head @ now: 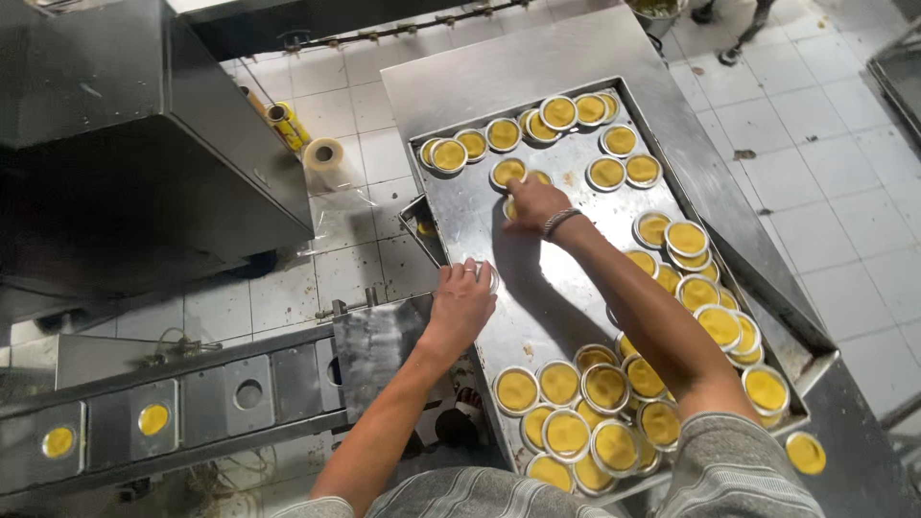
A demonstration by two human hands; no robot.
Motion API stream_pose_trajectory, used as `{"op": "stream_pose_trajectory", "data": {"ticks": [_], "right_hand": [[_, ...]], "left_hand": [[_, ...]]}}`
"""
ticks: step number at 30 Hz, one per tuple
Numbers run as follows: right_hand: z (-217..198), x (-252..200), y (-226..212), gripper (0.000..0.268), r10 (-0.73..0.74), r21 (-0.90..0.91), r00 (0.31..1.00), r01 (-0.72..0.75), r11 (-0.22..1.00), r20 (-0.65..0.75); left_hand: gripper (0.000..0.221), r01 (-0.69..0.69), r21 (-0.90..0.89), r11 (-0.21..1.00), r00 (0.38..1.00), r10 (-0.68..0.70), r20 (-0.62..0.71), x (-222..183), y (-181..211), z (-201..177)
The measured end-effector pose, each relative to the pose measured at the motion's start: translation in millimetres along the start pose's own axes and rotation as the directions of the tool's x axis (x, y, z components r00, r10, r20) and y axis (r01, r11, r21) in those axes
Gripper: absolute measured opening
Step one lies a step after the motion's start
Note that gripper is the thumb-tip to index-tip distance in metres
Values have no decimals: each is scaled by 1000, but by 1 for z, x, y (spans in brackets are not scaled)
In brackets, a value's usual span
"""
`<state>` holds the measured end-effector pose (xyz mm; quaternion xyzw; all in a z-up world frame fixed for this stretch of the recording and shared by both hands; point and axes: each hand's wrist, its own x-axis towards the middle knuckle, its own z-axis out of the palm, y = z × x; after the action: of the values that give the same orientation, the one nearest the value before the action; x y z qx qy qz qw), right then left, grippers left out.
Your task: The person picks up custard tarts from a metal tray by hand and places them into slots on a conveyor belt one at a time.
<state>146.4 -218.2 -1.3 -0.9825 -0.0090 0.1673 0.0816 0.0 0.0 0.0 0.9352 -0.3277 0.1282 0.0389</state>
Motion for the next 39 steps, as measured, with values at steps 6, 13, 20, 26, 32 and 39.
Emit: {"op": "stream_pose_trajectory", "data": {"ticks": [6, 13, 20, 26, 32, 39], "right_hand": [[-12, -30, 5, 78, -235, -54, 968, 240, 969, 87], [-1, -61, 13, 76, -266, -317, 944, 317, 894, 196], [-44, 25, 25, 74, -269, -80, 963, 269, 960, 16], [-25, 46, 17, 71, -220, -55, 976, 219, 974, 1], [-31, 3, 5, 74, -266, -114, 964, 262, 958, -20], [-24, 13, 3, 66, -353, -89, 935, 351, 932, -11]], "left_hand": [[52, 16, -138, 990, 1000, -18, -17, 13, 0, 4], [44, 175, -124, 977, 984, -176, 1, 23, 4, -16], [66, 118, -169, 979, 939, -55, 340, 26, 14, -28], [63, 307, -202, 930, 835, -161, 527, 89, -32, -41], [60, 212, -1, 977, 977, -212, 4, 186, -123, 33], [68, 293, -66, 954, 942, -276, 189, 209, -122, 77]]}}
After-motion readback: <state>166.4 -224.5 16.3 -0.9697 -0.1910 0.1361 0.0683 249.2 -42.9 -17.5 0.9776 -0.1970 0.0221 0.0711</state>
